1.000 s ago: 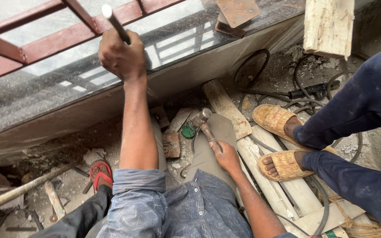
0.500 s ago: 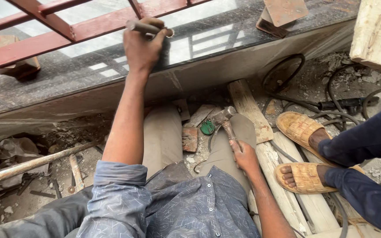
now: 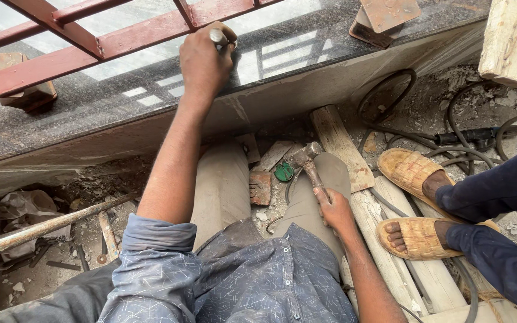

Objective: The person uses a power grinder to cut a metal rod, then uses a hammer to drive a metal piece into a frame, and finally measures a metal block with a measuring tape.

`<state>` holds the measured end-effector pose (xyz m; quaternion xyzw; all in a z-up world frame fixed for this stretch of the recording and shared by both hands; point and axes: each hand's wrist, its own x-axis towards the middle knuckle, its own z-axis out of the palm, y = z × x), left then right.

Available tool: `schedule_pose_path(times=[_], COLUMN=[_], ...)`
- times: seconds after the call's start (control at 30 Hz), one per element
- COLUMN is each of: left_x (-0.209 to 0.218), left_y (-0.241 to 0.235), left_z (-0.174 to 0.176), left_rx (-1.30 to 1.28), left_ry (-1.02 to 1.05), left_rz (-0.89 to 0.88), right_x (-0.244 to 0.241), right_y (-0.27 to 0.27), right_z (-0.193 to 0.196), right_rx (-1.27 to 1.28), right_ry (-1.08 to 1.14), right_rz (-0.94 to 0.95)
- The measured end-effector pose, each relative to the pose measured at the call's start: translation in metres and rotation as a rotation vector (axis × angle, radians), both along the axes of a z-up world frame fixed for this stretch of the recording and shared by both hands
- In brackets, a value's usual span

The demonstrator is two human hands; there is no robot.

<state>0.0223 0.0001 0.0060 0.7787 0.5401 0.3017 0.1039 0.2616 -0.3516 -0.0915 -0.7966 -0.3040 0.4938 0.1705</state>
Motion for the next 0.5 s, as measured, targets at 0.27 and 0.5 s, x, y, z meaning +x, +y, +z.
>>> schedule_pose_path(times=[0.27,0.5], left_x=[0.008,0.023], left_y=[-0.006,-0.006], left_z=[0.009,0.024], left_rx=[0.027,-0.016], left_ry=[-0.109,0.153], left_rz=[-0.040,0.115], right_x=[0.021,0.016], right_y=[-0.006,-0.038], right_z=[-0.009,-0.006], right_rx=[-0.019,-0.131], right_ry=[0.391,0.493], right_rz=[-0.159,-0.150])
